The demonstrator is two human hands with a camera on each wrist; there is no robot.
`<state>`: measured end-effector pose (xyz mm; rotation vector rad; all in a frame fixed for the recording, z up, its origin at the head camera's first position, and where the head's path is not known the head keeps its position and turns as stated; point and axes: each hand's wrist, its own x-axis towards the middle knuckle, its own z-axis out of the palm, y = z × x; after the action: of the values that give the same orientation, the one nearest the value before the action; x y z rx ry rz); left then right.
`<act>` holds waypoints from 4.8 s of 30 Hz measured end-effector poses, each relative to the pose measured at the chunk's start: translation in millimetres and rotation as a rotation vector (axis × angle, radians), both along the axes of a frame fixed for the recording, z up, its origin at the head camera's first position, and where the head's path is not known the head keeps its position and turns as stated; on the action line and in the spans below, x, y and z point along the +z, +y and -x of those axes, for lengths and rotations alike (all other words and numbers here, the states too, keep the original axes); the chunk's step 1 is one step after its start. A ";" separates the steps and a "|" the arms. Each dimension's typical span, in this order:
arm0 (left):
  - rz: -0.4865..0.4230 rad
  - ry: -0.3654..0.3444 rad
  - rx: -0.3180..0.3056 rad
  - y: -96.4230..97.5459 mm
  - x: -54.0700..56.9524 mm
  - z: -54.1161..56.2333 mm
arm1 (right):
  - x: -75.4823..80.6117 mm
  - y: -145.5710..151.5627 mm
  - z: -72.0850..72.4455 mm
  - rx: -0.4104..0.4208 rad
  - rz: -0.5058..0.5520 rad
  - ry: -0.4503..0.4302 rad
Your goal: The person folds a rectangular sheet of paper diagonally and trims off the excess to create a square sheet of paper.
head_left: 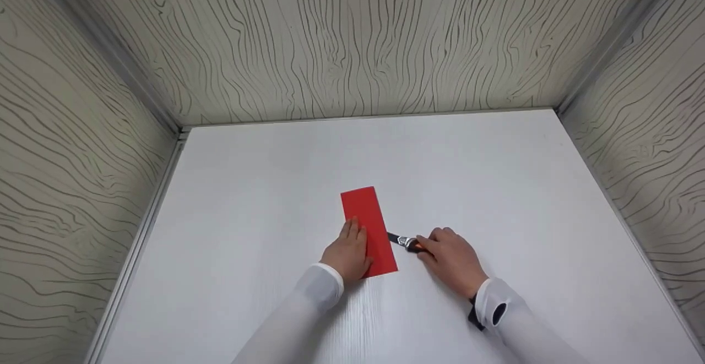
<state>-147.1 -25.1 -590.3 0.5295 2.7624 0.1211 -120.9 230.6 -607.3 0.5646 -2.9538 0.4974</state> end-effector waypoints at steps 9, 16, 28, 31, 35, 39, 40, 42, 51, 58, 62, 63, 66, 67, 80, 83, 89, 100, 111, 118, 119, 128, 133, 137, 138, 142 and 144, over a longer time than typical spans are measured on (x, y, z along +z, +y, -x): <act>0.014 0.022 -0.022 -0.8 0.2 -0.1 | -1.2 5.0 5.6 -0.049 0.010 -0.005; 0.010 0.019 -0.024 -1.4 3.3 -1.7 | -0.8 6.8 6.9 -0.054 0.021 -0.006; -0.022 0.004 -0.044 -3.8 2.5 -4.0 | -4.2 4.2 6.0 -0.025 0.014 0.036; -0.050 0.002 -0.058 -4.5 1.8 -5.1 | -4.2 1.4 7.0 -0.007 0.018 0.052; -0.089 0.011 -0.068 -5.7 -0.3 -5.5 | -4.1 -1.7 8.0 -0.002 0.010 0.047; -0.108 0.019 -0.075 -6.5 -2.9 -4.5 | -2.2 -3.9 9.1 -0.007 -0.002 0.022; -0.111 0.022 -0.076 -6.5 -3.4 -4.3 | -1.8 -4.4 9.7 -0.005 -0.001 0.019; -0.114 0.026 -0.079 -6.9 -3.8 -4.2 | -1.3 -5.3 10.9 0.002 -0.001 0.020; -0.117 0.020 -0.096 -9.2 -1.1 -5.3 | -3.9 -8.4 16.5 0.032 0.002 0.054; -0.111 0.025 -0.092 -8.4 -1.8 -5.7 | -4.2 -9.3 18.5 0.031 -0.002 0.046; -0.113 0.024 -0.084 -7.1 -2.7 -4.5 | -4.2 -6.7 20.2 0.022 0.006 0.054; -0.115 0.024 -0.082 -6.8 -2.8 -4.2 | -4.1 -5.9 20.7 0.015 0.008 0.057; -0.121 0.019 -0.076 -6.5 -3.0 -3.3 | -4.3 -3.0 22.7 -0.007 0.010 0.062; -0.120 0.018 -0.075 -6.4 -3.0 -3.1 | -4.3 -2.3 23.2 -0.014 0.011 0.060; -0.079 0.066 -0.020 4.3 -1.3 -5.3 | -3.0 -1.5 22.0 -0.029 0.013 0.039; -0.086 0.072 -0.014 5.0 -0.7 -5.5 | -2.2 -2.6 21.9 -0.035 0.013 0.031; -0.076 0.046 -0.004 5.6 -0.9 -4.8 | -1.3 -6.3 24.8 -0.032 0.012 0.023; -0.041 0.023 -0.001 7.4 -2.9 -4.3 | -1.8 -12.1 28.5 -0.014 -0.002 0.039; -0.026 0.045 -0.025 7.6 0.1 -5.2 | -1.4 -4.1 30.0 -0.022 0.000 0.041; -0.030 0.042 -0.013 7.6 1.2 -6.0 | -0.5 1.4 30.9 -0.044 -0.002 0.019; -0.029 0.043 -0.013 7.5 1.1 -6.1 | -0.6 1.5 30.9 -0.045 -0.001 0.016; -0.041 0.040 -0.009 6.2 2.1 -6.9 | -2.8 -2.0 30.2 -0.050 0.002 0.003; -0.037 0.024 -0.005 6.9 0.9 -6.0 | -3.2 -6.5 33.3 -0.032 0.015 0.024; -0.034 0.032 -0.013 7.2 -0.8 -5.2 | -3.1 -10.4 35.6 -0.022 0.013 0.040; -0.035 0.038 -0.015 7.1 -0.7 -5.4 | -3.2 -11.2 36.3 -0.018 0.011 0.044; -0.039 0.052 -0.025 6.6 0.1 -5.7 | -3.1 -14.1 39.0 -0.010 0.005 0.060; -0.040 0.047 -0.026 6.5 1.3 -5.9 | -3.1 -14.8 40.2 -0.013 0.002 0.063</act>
<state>-141.3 -18.6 -589.0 0.5862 2.8030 0.1594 -161.1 215.8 -610.5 0.5504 -2.8953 0.4717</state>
